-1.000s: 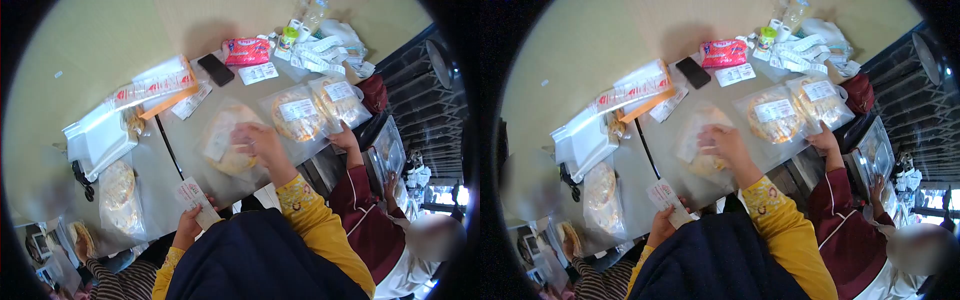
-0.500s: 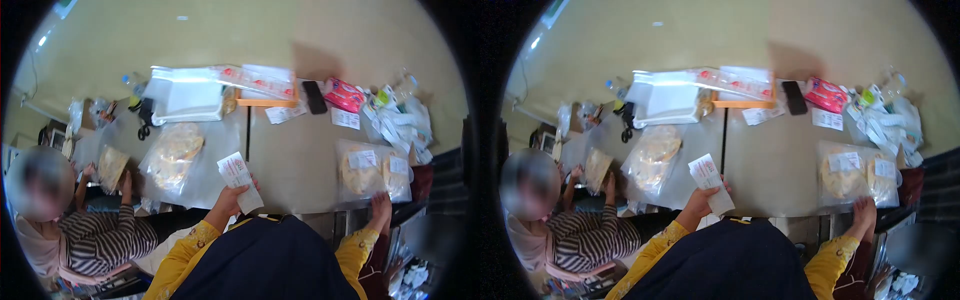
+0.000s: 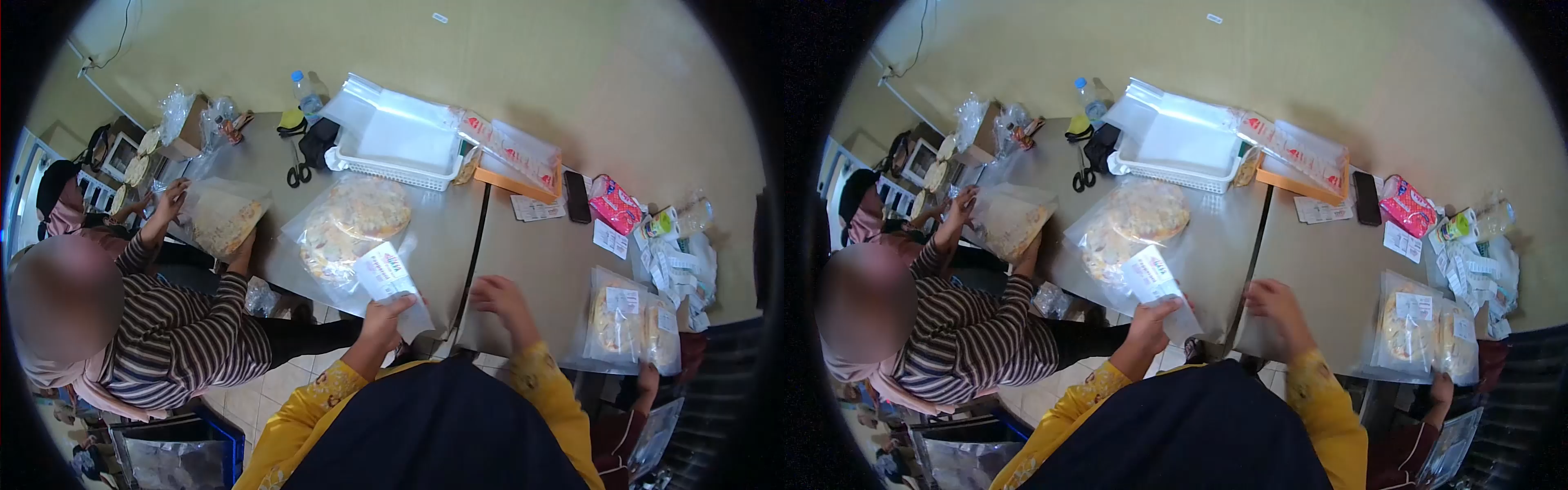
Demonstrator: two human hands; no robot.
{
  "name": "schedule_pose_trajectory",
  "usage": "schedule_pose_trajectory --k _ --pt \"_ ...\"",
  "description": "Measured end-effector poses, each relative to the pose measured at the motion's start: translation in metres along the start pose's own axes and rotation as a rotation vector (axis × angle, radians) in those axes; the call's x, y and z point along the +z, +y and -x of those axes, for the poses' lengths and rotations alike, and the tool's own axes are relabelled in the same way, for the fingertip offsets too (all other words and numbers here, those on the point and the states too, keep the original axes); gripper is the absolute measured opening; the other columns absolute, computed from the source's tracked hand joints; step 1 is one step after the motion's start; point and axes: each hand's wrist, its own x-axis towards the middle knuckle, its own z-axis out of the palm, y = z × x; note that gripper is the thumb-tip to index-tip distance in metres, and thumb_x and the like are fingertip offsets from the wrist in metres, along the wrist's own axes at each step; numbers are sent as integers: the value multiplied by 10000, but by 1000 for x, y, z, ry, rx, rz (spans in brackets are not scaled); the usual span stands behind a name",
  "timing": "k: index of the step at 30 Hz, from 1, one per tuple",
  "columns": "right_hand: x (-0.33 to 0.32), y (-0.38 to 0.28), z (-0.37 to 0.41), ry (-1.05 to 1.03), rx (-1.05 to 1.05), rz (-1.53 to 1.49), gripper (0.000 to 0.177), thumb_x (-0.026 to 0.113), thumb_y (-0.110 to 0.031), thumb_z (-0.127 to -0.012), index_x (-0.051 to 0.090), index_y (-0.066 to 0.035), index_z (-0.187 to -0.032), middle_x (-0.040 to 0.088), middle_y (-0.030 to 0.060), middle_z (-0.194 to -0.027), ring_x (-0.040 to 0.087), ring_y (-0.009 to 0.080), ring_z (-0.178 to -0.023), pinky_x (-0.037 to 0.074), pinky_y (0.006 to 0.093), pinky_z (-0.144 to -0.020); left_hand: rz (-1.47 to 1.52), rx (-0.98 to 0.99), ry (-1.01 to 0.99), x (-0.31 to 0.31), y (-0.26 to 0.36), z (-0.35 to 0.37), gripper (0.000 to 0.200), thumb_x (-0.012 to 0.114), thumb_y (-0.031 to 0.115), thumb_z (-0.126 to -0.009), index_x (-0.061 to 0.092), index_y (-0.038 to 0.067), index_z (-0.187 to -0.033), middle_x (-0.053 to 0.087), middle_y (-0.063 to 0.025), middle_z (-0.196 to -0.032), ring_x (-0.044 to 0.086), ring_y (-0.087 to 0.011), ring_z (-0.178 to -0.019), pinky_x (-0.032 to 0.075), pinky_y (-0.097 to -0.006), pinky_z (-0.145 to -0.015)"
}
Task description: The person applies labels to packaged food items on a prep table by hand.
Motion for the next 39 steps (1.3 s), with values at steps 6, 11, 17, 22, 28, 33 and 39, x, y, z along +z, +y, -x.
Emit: schedule_pose_trajectory --k 6,11,17,22,28,33,39 --pt "148 0 -109 -139 190 -100 555 591 -417 -809 405 5 -1117 527 211 -1045 579 308 -863 513 401 -701 6 157 145 -82 36 45 363 579 0 -754 467 -6 -1099 564 -116 -890 593 -264 -798 495 -401 -735" --pt "196 8 -131 17 235 -157 598 604 -415 -794 334 -45 -1178 456 237 -1121 531 385 -923 500 486 -702 83 158 328 -123 44 86 437 611 18 -730 442 15 -1134 544 -101 -896 571 -257 -817 483 -434 -763" --pt "207 33 -132 -116 202 -390 391 614 -280 -807 452 -51 -1079 501 176 -1040 529 322 -899 485 468 -763 100 143 350 -128 48 92 391 627 4 -724 474 2 -1084 583 -119 -878 592 -256 -817 479 -396 -789" --pt "208 46 -133 -144 180 -396 238 609 -210 -813 523 -29 -941 550 131 -914 557 244 -827 503 393 -711 21 111 274 -109 41 75 414 639 37 -724 467 9 -1100 564 -104 -877 585 -246 -793 476 -407 -759" --pt "182 35 -130 -139 58 -297 226 617 -188 -804 534 11 -874 567 116 -790 575 224 -641 510 331 -605 -29 113 209 -83 29 61 398 628 39 -738 461 6 -1098 552 -109 -876 576 -246 -803 471 -403 -775" --pt "93 17 -126 -150 13 -295 196 627 -159 -783 561 12 -853 577 94 -771 577 203 -658 509 329 -604 14 92 243 -55 11 60 353 609 -10 -735 487 -3 -1067 590 -123 -887 598 -255 -789 481 -393 -762" --pt "-21 13 -78 -30 13 165 166 629 -146 -771 594 14 -801 584 75 -755 580 169 -672 513 319 -620 -3 54 221 -24 -13 54 329 590 -8 -746 489 -12 -1059 581 -121 -893 584 -259 -851 472 -380 -794"
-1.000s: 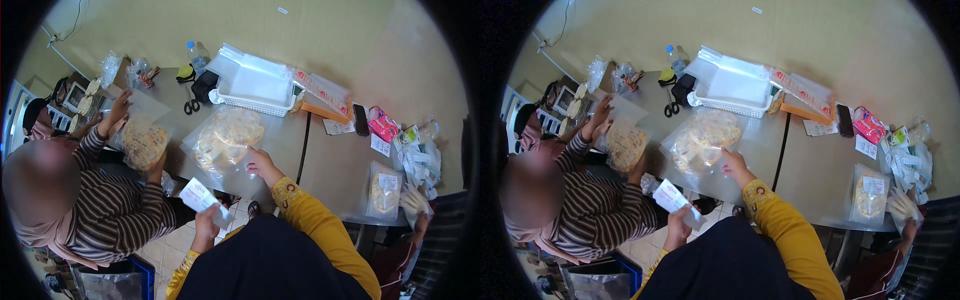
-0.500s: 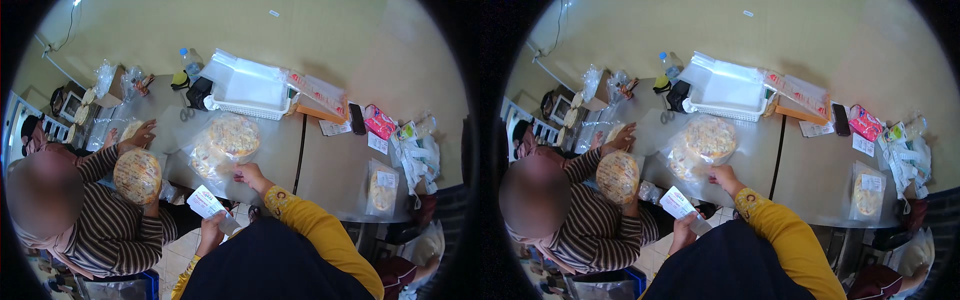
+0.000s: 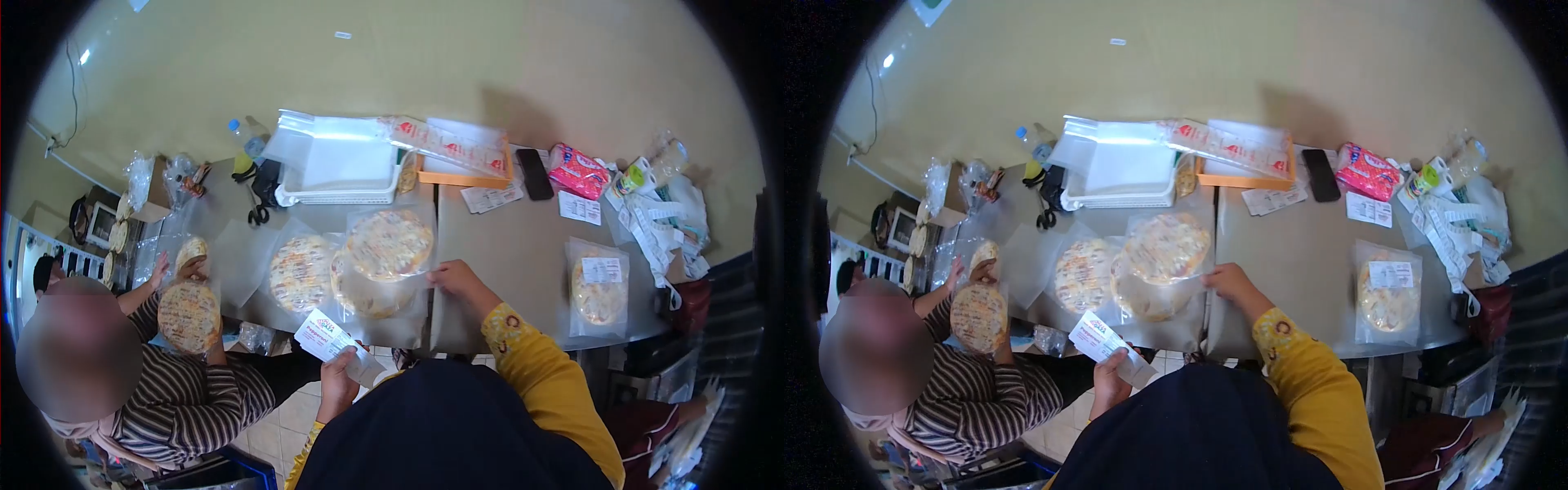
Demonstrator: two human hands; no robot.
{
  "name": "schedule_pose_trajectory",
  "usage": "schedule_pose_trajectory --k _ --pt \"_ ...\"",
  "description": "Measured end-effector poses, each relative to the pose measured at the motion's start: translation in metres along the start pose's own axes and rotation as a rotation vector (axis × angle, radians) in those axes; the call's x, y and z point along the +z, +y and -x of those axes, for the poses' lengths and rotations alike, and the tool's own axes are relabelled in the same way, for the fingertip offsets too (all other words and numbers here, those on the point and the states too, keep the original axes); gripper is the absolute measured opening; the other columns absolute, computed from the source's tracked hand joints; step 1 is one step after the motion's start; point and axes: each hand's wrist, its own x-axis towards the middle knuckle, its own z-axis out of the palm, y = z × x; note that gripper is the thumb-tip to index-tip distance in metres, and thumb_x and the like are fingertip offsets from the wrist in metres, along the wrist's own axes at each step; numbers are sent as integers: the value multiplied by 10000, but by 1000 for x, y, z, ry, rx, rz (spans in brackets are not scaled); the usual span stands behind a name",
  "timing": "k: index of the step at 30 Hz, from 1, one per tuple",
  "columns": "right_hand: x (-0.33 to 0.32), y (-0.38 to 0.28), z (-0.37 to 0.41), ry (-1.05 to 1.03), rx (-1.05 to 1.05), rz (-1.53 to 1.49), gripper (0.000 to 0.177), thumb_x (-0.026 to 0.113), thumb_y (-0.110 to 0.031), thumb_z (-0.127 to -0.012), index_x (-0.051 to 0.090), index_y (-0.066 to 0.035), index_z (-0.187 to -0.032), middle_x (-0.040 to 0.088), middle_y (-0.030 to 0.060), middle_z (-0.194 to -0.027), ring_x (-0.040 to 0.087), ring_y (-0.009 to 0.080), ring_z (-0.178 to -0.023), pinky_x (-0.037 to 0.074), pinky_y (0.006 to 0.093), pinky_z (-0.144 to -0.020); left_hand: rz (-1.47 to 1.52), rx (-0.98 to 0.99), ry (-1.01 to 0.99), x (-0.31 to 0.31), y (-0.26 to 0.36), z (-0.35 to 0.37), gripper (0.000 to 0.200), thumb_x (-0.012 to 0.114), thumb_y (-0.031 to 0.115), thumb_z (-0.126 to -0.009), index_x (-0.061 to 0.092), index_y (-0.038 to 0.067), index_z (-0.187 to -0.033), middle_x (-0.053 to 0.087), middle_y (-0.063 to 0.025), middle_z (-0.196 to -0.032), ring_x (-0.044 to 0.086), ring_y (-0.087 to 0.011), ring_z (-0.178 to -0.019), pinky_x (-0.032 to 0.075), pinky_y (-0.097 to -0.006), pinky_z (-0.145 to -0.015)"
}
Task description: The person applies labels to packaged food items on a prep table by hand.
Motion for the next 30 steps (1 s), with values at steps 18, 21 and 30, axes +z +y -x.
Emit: schedule_pose_trajectory --k 18,21,30 --pt "-70 4 138 298 -507 -88 343 699 -147 -732 560 1 -1008 605 99 -906 577 150 -832 473 280 -711 -336 -153 -373 155 -92 -49 301 579 -28 -756 538 -19 -1054 605 -109 -967 604 -238 -847 496 -350 -744" --pt "-42 0 133 306 -465 -199 263 679 -107 -755 583 5 -972 620 82 -878 578 108 -797 479 254 -695 -500 -166 -420 164 -99 -50 293 586 -32 -755 550 -24 -1046 612 -114 -980 603 -235 -870 500 -344 -755" --pt "-65 53 153 541 -261 -509 194 660 -70 -757 603 38 -907 632 92 -808 591 129 -708 488 256 -627 -552 -304 -454 138 -119 -57 282 593 -29 -763 541 -28 -1040 620 -118 -952 605 -240 -860 494 -361 -775"
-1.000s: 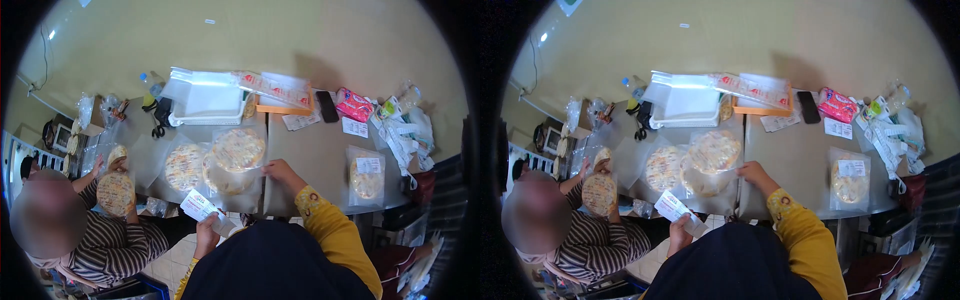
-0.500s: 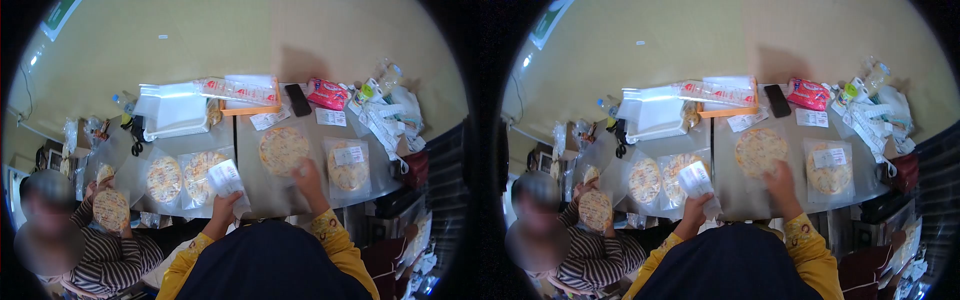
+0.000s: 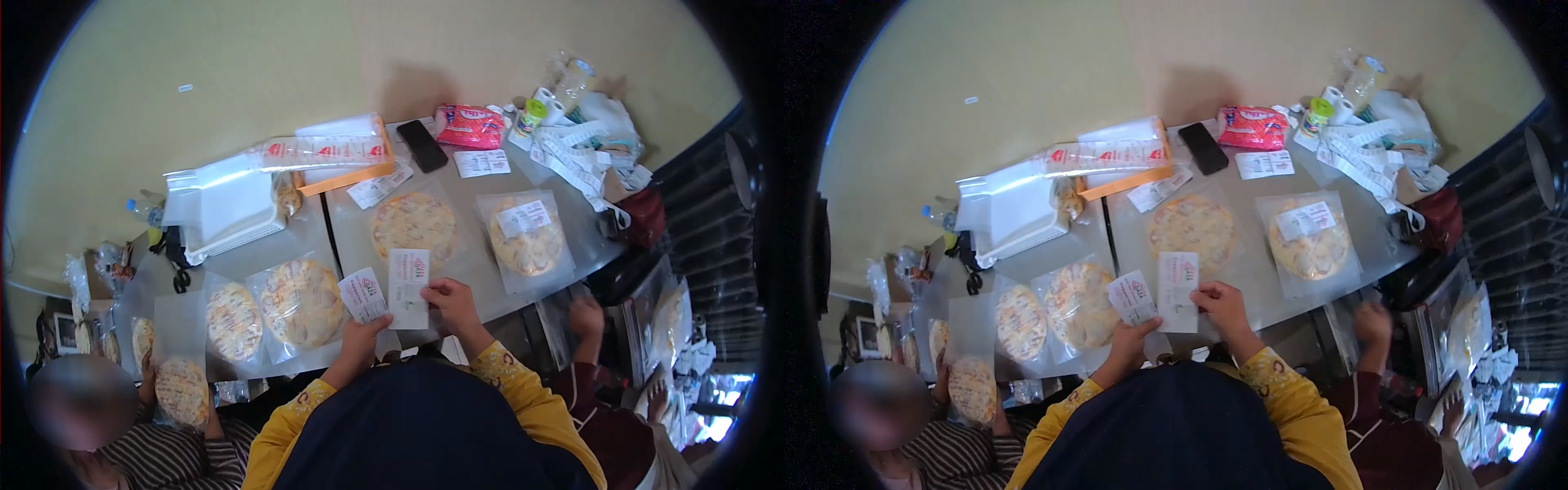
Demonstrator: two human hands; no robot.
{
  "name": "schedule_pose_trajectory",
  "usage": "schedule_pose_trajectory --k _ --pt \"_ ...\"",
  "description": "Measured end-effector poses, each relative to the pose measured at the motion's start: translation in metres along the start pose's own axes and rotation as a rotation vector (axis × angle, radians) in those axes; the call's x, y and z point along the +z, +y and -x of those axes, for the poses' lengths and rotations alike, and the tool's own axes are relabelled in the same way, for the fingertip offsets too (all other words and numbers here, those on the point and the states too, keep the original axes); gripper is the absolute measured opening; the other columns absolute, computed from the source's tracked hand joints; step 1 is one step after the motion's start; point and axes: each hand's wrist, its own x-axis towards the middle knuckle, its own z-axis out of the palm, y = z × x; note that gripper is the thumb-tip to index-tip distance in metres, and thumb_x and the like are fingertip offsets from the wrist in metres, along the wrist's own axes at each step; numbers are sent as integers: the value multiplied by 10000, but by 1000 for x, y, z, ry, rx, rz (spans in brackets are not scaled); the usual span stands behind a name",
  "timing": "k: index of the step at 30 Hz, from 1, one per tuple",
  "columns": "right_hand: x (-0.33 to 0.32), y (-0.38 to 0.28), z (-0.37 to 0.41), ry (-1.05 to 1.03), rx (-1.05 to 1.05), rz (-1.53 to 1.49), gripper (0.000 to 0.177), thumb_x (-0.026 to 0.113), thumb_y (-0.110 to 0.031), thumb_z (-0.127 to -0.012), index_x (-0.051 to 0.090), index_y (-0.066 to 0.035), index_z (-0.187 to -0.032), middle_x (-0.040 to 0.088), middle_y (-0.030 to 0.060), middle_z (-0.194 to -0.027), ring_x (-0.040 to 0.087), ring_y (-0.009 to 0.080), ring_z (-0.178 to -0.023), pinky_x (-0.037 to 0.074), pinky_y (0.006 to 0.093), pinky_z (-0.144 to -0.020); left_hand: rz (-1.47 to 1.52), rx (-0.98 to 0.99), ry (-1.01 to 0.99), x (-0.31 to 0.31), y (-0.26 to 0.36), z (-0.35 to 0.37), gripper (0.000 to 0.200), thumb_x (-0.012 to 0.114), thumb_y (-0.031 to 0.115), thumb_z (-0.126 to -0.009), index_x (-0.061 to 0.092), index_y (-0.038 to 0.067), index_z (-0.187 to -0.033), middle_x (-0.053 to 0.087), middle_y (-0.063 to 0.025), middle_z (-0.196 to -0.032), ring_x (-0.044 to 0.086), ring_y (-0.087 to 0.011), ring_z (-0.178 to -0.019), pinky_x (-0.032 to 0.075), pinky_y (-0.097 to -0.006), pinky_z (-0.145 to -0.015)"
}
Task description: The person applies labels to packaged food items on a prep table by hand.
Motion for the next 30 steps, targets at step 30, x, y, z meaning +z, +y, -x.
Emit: schedule_pose_trajectory --k 30 --pt "16 22 -118 267 106 -434 292 584 -95 -810 508 37 -1059 610 131 -806 615 226 -661 521 309 -570 209 -114 59 -28 5 26 241 480 11 -830 483 -37 -1067 597 -152 -960 593 -267 -854 501 -403 -757"
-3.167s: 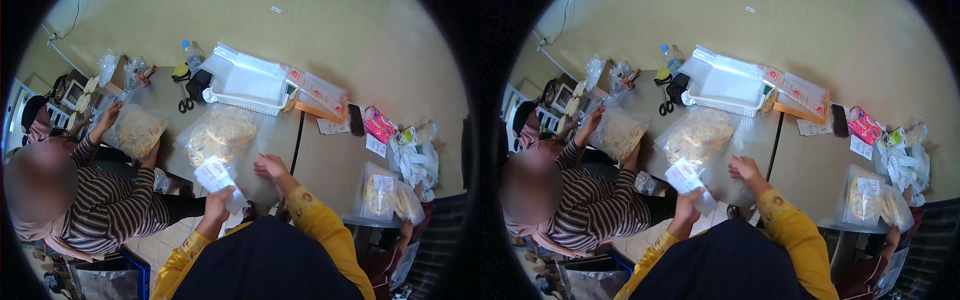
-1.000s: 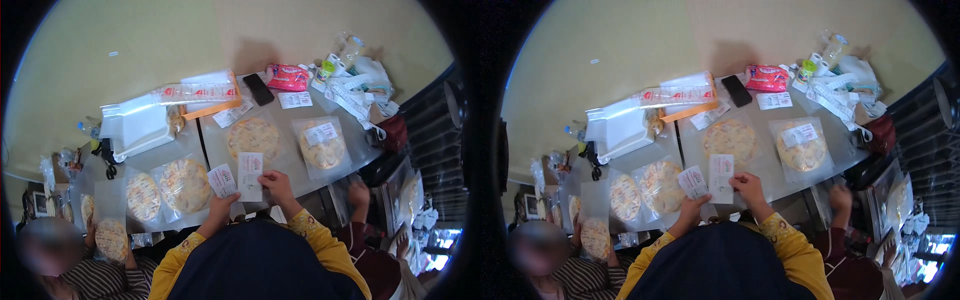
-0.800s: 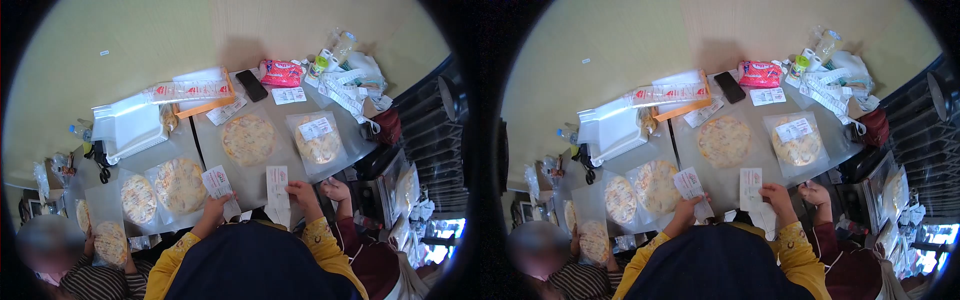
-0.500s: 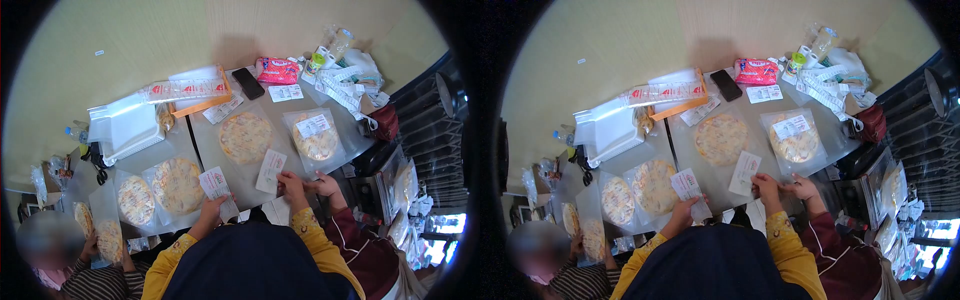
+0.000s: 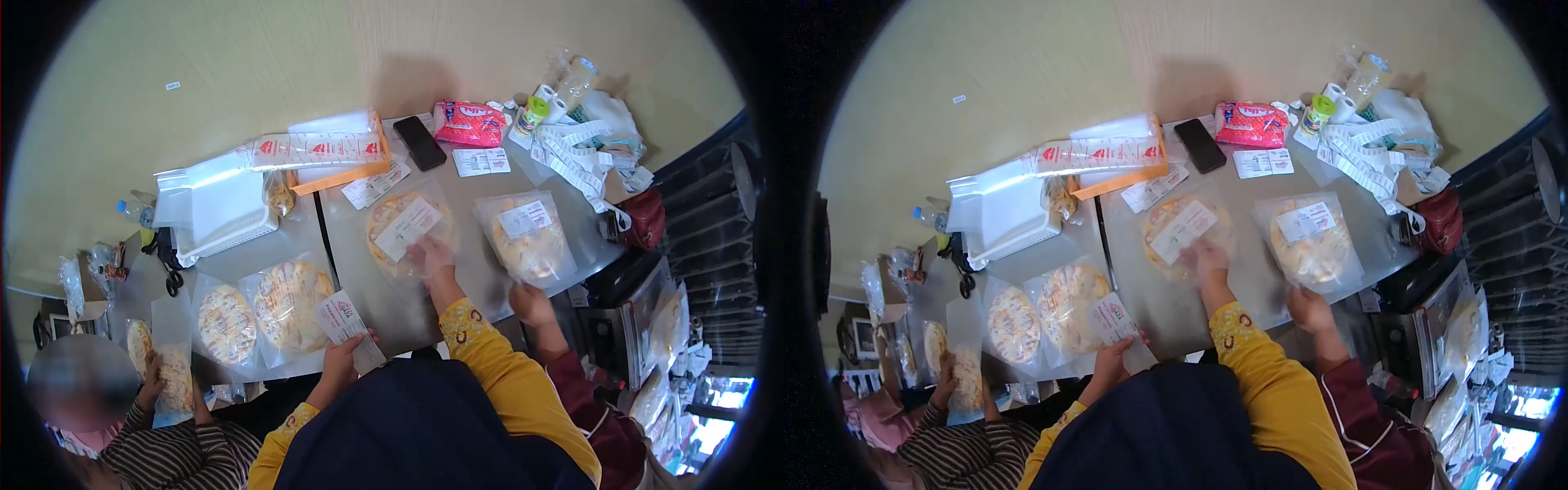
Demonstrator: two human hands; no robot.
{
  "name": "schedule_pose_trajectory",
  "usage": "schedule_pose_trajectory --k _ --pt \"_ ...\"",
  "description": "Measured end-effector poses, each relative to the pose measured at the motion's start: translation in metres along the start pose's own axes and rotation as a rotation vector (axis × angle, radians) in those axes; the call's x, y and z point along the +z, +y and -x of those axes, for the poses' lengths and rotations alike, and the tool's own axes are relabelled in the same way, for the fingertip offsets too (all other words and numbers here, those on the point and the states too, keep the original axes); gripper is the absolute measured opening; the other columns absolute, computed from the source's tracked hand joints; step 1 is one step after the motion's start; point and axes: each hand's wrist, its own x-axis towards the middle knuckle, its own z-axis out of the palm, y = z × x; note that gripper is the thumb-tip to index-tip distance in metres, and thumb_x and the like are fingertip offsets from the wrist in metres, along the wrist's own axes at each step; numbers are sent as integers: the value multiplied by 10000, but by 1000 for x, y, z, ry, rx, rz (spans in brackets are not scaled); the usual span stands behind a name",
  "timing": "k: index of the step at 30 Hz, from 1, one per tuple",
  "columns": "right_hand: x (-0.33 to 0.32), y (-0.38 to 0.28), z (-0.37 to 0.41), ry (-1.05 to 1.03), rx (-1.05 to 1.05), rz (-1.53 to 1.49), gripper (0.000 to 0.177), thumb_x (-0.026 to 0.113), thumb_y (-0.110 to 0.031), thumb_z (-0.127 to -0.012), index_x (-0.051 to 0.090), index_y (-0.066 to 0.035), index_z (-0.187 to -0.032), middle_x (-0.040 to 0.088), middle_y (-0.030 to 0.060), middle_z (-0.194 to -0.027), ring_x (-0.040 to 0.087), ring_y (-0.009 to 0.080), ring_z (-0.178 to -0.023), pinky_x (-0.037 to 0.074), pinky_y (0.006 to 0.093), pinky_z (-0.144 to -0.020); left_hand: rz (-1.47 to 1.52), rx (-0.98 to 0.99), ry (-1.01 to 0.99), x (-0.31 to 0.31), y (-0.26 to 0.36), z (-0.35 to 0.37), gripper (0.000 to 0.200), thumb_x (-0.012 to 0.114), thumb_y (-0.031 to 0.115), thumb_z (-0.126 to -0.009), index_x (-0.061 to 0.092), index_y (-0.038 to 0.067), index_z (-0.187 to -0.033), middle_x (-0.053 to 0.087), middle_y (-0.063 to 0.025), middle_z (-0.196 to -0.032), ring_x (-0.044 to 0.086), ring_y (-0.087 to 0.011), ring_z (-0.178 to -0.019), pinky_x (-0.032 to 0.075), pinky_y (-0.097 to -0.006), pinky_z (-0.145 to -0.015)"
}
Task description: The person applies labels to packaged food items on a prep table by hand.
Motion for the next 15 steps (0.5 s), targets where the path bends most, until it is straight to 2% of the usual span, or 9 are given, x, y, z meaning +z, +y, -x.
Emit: schedule_pose_trajectory --k 3,6,9,12,15 --pt "-19 -3 17 -165 125 183 313 576 -80 -811 503 35 -1092 617 141 -881 625 237 -711 529 317 -615 30 0 38 9 0 2 238 475 10 -831 482 -45 -1062 595 -153 -958 593 -270 -852 497 -407 -767" --pt "-49 -18 39 -329 204 203 349 565 -75 -814 482 17 -1140 593 154 -1020 613 259 -852 514 352 -741 14 29 19 10 -1 1 237 467 12 -833 482 -49 -1062 595 -151 -952 591 -272 -859 491 -412 -778" --pt "-63 -39 52 -592 199 -218 365 532 -101 -839 454 3 -1180 541 170 -1131 564 282 -992 465 386 -855 59 61 43 20 3 6 239 464 12 -831 483 -54 -1060 594 -152 -950 588 -278 -869 484 -418 -792" --pt "-66 -44 33 -521 251 -396 370 478 -150 -876 426 -8 -1213 515 174 -1172 516 290 -1071 424 400 -913 78 41 36 9 -8 -6 264 465 7 -825 467 -38 -1085 586 -150 -957 583 -286 -885 479 -420 -803" --pt "-47 -67 31 -377 90 -199 354 440 -192 -898 443 3 -1194 533 176 -1148 549 281 -1028 449 397 -882 154 27 -29 14 -10 -12 298 467 -4 -817 445 -14 -1114 576 -143 -959 580 -291 -882 474 -420 -815"
